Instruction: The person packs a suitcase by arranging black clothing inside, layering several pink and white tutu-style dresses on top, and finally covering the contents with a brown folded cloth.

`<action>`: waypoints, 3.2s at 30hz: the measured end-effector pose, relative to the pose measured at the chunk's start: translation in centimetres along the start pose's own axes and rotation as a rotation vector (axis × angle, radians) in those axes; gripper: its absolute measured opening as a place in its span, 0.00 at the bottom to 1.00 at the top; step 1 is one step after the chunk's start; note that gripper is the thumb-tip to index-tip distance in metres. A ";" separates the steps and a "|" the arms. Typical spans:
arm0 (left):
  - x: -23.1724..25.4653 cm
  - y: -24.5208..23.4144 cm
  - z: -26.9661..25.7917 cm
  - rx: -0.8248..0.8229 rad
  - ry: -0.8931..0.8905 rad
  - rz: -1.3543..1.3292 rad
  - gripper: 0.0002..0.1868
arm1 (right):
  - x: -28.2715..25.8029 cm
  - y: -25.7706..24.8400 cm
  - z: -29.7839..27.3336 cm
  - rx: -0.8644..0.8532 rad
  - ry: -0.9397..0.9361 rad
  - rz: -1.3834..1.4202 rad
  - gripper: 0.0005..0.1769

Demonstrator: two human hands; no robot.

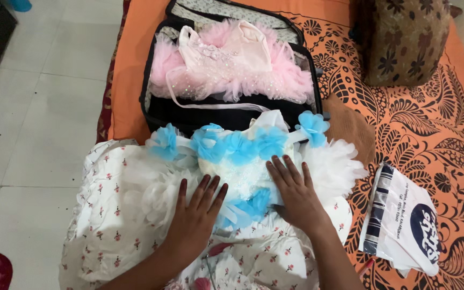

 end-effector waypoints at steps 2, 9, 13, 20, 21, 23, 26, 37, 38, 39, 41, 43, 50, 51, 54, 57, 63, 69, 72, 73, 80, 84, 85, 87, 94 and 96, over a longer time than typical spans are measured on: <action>0.0 0.7 -0.1 -0.017 -0.006 0.036 0.46 | 0.4 0.7 0.3 -0.001 0.052 -0.073 0.69; -0.8 3.4 -0.5 0.009 -0.059 0.238 0.50 | 1.7 1.9 1.0 0.188 0.131 -0.069 0.75; -1.7 4.0 -0.7 0.034 -0.079 0.155 0.49 | 2.5 2.2 1.0 0.224 0.148 -0.058 0.74; -2.4 4.2 -0.8 0.083 -0.065 0.149 0.46 | 3.0 2.8 1.1 0.268 0.125 -0.076 0.65; -2.4 4.2 -0.7 0.083 -0.058 0.151 0.45 | 3.2 3.0 1.1 0.255 0.132 -0.086 0.62; -2.6 4.7 -0.4 0.043 -0.034 0.188 0.45 | 3.5 3.3 1.4 0.232 0.144 -0.107 0.58; -3.3 4.8 0.7 -0.008 0.000 0.170 0.44 | 4.1 3.4 2.2 0.165 0.144 -0.095 0.50; -9.6 -5.7 10.5 -0.360 -0.056 -0.152 0.43 | 10.0 -3.3 9.5 -0.320 -0.123 0.048 0.47; -10.4 -6.7 11.7 -0.399 -0.068 -0.152 0.42 | 9.9 -4.6 10.4 -0.313 -0.194 0.071 0.50; -11.3 -7.4 12.9 -0.437 -0.080 -0.150 0.41 | 10.4 -5.9 11.5 -0.330 -0.153 0.086 0.50; -12.7 -9.7 15.2 -0.250 -0.002 -0.141 0.37 | 11.2 -9.1 13.4 -0.363 -0.070 0.115 0.51; -14.7 -9.9 18.9 -0.256 0.008 -0.109 0.37 | 11.9 -11.8 15.5 -0.404 0.067 0.219 0.46; -21.9 -3.9 31.1 -0.361 -0.118 0.006 0.29 | 16.0 -14.9 25.5 -0.227 0.263 0.069 0.50; -22.7 -2.7 32.3 -0.346 -0.136 0.027 0.30 | 16.1 -14.1 27.0 -0.185 0.232 0.030 0.47; -24.3 1.3 34.0 -0.339 -0.224 0.045 0.29 | 16.5 -11.6 30.3 -0.058 0.175 -0.042 0.37; -25.8 3.8 35.0 -0.264 -0.307 0.016 0.27 | 17.8 -9.8 32.7 0.096 0.118 -0.074 0.29; -26.7 7.4 35.4 -0.059 -0.393 -0.049 0.23 | 18.6 -7.2 35.1 0.377 -0.080 -0.062 0.17; -26.5 12.4 33.6 0.154 -0.476 -0.118 0.22 | 18.4 -4.4 34.5 0.744 -0.220 0.075 0.20; -25.3 9.4 31.0 0.720 -0.340 -0.053 0.24 | 18.6 -3.8 34.6 0.631 -0.032 0.114 0.19; -25.9 9.5 31.1 0.630 -0.368 -0.089 0.25 | 18.0 -4.5 34.1 0.651 -0.051 0.079 0.19; -25.4 -3.1 27.1 0.686 -0.359 -0.244 0.25 | 15.1 -11.2 28.5 0.719 -0.107 0.194 0.25; -21.0 -11.3 22.1 0.804 -0.192 -0.218 0.23 | 11.7 -16.6 22.9 0.867 -0.255 0.243 0.22; -19.7 -12.3 20.4 0.820 -0.179 -0.187 0.22 | 10.6 -17.7 20.9 0.920 -0.286 0.257 0.21; -16.7 -12.7 16.6 0.851 -0.156 -0.125 0.20 | 8.8 -18.8 17.1 0.967 -0.276 0.286 0.19; -6.1 2.6 8.4 0.023 0.330 -0.525 0.12 | 5.9 -4.8 8.2 -0.040 0.058 0.925 0.15; -4.2 6.1 7.0 -0.007 0.369 -0.606 0.24 | 5.9 -0.1 7.7 -0.305 -0.074 0.724 0.21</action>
Point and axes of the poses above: each hand's wrist, its own z-axis towards the middle knuckle, its own y-axis out of the palm, x = y × z, the point moved 7 cm from there along z, towards the middle knuckle, and after that the axes turned 12 degrees about z, right-handed, at the moved point
